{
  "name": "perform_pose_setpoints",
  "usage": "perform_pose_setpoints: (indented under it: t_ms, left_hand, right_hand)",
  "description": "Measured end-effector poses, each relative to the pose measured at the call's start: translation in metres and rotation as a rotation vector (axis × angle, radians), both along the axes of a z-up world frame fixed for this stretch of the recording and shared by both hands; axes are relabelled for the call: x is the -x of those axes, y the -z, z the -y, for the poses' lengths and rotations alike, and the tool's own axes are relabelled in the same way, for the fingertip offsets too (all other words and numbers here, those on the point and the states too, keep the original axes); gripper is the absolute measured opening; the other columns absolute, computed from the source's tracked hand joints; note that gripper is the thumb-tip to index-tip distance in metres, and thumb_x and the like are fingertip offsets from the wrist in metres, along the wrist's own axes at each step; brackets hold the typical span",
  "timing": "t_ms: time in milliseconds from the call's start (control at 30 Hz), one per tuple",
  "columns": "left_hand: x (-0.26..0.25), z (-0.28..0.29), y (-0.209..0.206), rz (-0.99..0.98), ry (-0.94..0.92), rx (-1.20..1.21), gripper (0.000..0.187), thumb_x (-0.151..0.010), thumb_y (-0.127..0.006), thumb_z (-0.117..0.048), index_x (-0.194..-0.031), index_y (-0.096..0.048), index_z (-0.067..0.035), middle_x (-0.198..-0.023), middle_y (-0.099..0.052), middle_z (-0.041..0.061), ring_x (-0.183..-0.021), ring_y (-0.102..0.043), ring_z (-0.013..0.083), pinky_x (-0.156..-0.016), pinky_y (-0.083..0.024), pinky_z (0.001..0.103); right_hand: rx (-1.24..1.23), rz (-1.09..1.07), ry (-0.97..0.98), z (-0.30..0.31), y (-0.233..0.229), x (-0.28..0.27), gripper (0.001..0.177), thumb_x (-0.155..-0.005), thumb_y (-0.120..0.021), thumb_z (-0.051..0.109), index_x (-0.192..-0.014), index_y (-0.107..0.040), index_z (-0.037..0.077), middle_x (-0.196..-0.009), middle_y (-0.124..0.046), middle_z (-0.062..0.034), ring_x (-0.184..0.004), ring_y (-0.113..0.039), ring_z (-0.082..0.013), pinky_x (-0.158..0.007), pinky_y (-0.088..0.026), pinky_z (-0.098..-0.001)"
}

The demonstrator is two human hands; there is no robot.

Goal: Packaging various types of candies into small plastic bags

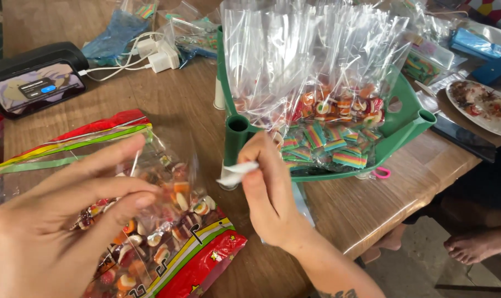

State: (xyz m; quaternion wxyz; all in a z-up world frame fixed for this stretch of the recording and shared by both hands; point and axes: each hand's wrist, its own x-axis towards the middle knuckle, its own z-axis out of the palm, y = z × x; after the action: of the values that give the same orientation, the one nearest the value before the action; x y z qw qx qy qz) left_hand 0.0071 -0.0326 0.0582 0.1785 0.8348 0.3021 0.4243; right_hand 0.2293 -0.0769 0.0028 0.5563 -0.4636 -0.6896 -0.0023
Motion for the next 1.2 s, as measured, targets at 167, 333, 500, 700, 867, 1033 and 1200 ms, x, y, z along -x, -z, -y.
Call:
perform_pose_setpoints:
  t_ms: [167, 333, 500, 700, 867, 1033, 1200]
  left_hand:
    - [0.013, -0.002, 0.003, 0.329, 0.060, 0.389, 0.014, -0.086, -0.060, 0.000, -0.097, -0.068, 0.005, -0.141, -0.069, 0.027, -0.137, -0.069, 0.0298, -0.115, -0.055, 0.037]
    - [0.017, -0.016, 0.022, 0.474, 0.123, 0.459, 0.017, -0.092, -0.052, -0.003, -0.106, -0.060, 0.005, -0.147, -0.064, 0.029, -0.140, -0.068, 0.0360, -0.132, -0.053, 0.045]
    - [0.018, -0.027, 0.023, 0.438, 0.039, 0.495, 0.017, -0.094, -0.054, -0.005, -0.106, -0.062, 0.004, -0.136, -0.069, 0.028, -0.137, -0.071, 0.0350, -0.128, -0.054, 0.042]
    - [0.018, -0.038, 0.035, 0.503, 0.055, 0.562, 0.015, -0.096, -0.057, -0.007, -0.108, -0.063, 0.001, -0.127, -0.071, 0.022, -0.144, -0.072, 0.0327, -0.122, -0.062, 0.040]
    - [0.017, -0.041, 0.038, 0.497, 0.031, 0.589, 0.016, -0.094, -0.058, -0.008, -0.107, -0.063, 0.000, -0.137, -0.070, 0.026, -0.134, -0.073, 0.0307, -0.117, -0.060, 0.036]
    - [0.018, -0.041, 0.043, 0.515, 0.072, 0.543, 0.010, -0.097, -0.061, -0.009, -0.104, -0.064, -0.003, -0.116, -0.072, 0.017, -0.142, -0.073, 0.0298, -0.132, -0.061, 0.042]
    - [0.014, -0.039, 0.037, 0.472, 0.050, 0.539, 0.010, -0.096, -0.059, -0.006, -0.102, -0.063, 0.000, -0.124, -0.072, 0.023, -0.140, -0.071, 0.0296, -0.129, -0.060, 0.042]
  right_hand:
    - [0.374, -0.375, -0.680, -0.011, 0.062, 0.005, 0.057, -0.095, -0.074, 0.019, -0.139, -0.040, 0.008, -0.146, -0.042, -0.0153, -0.140, -0.050, -0.0304, -0.117, -0.052, -0.0482]
    - [0.712, -0.556, -0.637, -0.005, 0.082, 0.021, 0.051, -0.087, -0.078, 0.016, -0.121, -0.039, 0.011, -0.125, -0.063, -0.0054, -0.117, -0.062, -0.0166, -0.096, -0.052, -0.0308]
    - [0.540, -0.574, -0.423, -0.002, 0.093, 0.020, 0.048, -0.088, -0.076, 0.010, -0.089, -0.030, 0.020, -0.084, -0.029, 0.0052, -0.071, -0.030, -0.0066, -0.058, -0.027, -0.0242]
    - [0.443, -0.789, -0.617, 0.004, 0.094, 0.023, 0.051, -0.094, -0.067, -0.012, -0.094, -0.023, 0.014, -0.083, -0.048, -0.0107, -0.084, -0.077, -0.0417, -0.057, -0.047, -0.0164]
    - [0.500, -0.809, -0.604, 0.007, 0.094, 0.022, 0.051, -0.094, -0.069, -0.011, -0.096, -0.024, 0.014, -0.088, -0.047, -0.0089, -0.086, -0.077, -0.0422, -0.058, -0.050, -0.0159]
    - [0.488, -0.757, -0.573, 0.007, 0.092, 0.021, 0.053, -0.092, -0.073, -0.006, -0.096, -0.025, 0.016, -0.097, -0.066, -0.0189, -0.086, -0.078, -0.0400, -0.062, -0.048, -0.0192]
    - [0.506, -0.903, -0.578, 0.005, 0.101, 0.022, 0.054, -0.089, -0.069, -0.016, -0.096, -0.025, 0.014, -0.091, -0.059, -0.0181, -0.084, -0.076, -0.0382, -0.070, -0.064, -0.0306]
